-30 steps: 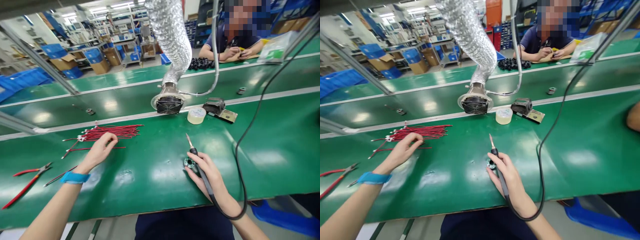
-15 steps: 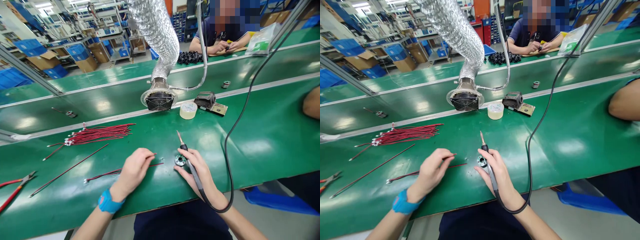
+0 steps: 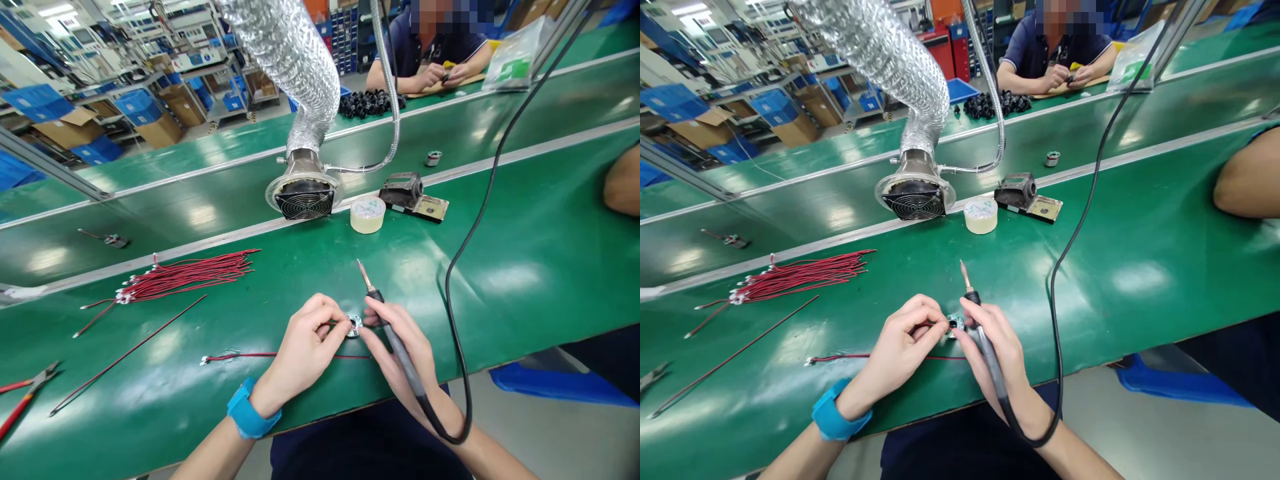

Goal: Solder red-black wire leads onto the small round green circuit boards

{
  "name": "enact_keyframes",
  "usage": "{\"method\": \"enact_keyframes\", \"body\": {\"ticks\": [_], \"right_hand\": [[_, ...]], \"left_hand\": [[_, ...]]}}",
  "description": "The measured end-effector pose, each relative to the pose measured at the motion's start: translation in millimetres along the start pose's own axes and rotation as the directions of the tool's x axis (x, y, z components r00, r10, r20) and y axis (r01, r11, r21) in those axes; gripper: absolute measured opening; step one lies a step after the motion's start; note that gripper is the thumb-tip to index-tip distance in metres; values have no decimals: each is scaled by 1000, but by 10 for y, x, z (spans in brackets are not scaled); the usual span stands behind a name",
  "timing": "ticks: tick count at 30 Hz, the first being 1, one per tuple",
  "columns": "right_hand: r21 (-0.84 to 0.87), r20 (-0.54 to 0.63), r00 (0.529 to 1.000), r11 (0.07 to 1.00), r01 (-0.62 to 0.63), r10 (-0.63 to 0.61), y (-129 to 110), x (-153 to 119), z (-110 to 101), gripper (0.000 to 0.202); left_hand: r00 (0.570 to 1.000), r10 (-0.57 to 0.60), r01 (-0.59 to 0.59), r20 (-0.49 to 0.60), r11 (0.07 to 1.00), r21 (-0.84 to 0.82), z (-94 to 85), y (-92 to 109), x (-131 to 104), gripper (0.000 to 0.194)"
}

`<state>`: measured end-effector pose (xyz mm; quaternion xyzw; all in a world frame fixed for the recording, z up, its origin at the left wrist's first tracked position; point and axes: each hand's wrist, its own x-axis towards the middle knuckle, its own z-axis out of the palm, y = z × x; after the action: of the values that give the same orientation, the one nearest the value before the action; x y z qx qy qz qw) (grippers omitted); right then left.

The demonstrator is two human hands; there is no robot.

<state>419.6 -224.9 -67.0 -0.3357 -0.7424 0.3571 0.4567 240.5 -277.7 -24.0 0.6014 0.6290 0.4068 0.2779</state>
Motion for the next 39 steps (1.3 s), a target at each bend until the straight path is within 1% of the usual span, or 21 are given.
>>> {"method": "enact_keyframes", "body": {"ticks": [2, 4, 6, 8, 10, 12, 15, 22, 24, 28, 33, 39], "right_hand": [[4, -131, 991, 1000, -15, 15, -1, -60, -90, 29], [13, -238, 969, 997, -72, 73, 31, -152, -182, 21], [77, -307, 938, 986, -145, 162, 75, -247, -255, 18], [176, -340, 911, 968, -182, 233, 107, -315, -297, 22], [254, -337, 902, 948, -189, 270, 118, -343, -312, 25], [281, -306, 915, 943, -178, 264, 115, -338, -313, 24], [235, -261, 938, 958, -165, 226, 101, -302, -311, 24], [120, -178, 969, 981, -151, 171, 58, -237, -317, 23], [111, -192, 969, 984, -137, 156, 65, -257, -316, 23], [144, -249, 953, 979, -141, 174, 95, -310, -314, 23], [141, -192, 968, 981, -133, 159, 82, -282, -323, 22], [151, -181, 969, 978, -140, 167, 56, -255, -328, 22]], "left_hand": [[1000, -15, 15, -17, 1000, -2, 42, 11, 25, 17], [999, -20, 20, -43, 1000, -1, 96, 8, 35, 17], [997, -19, 20, -71, 1000, 13, 157, -3, 27, 17], [995, -7, 11, -98, 999, 38, 218, -17, 5, 15], [993, 7, 1, -118, 997, 71, 272, -31, -24, 15], [990, 15, -1, -139, 995, 102, 316, -40, -52, 14], [986, 26, -4, -165, 991, 136, 360, -47, -76, 14], [982, 49, -16, -182, 983, 180, 387, -57, -84, 14], [981, 54, -18, -184, 982, 187, 388, -56, -85, 15], [979, 63, -24, -192, 980, 197, 390, -53, -82, 15], [980, 68, -26, -189, 977, 213, 390, -55, -78, 14], [980, 78, -36, -182, 974, 224, 389, -65, -83, 15]]}}
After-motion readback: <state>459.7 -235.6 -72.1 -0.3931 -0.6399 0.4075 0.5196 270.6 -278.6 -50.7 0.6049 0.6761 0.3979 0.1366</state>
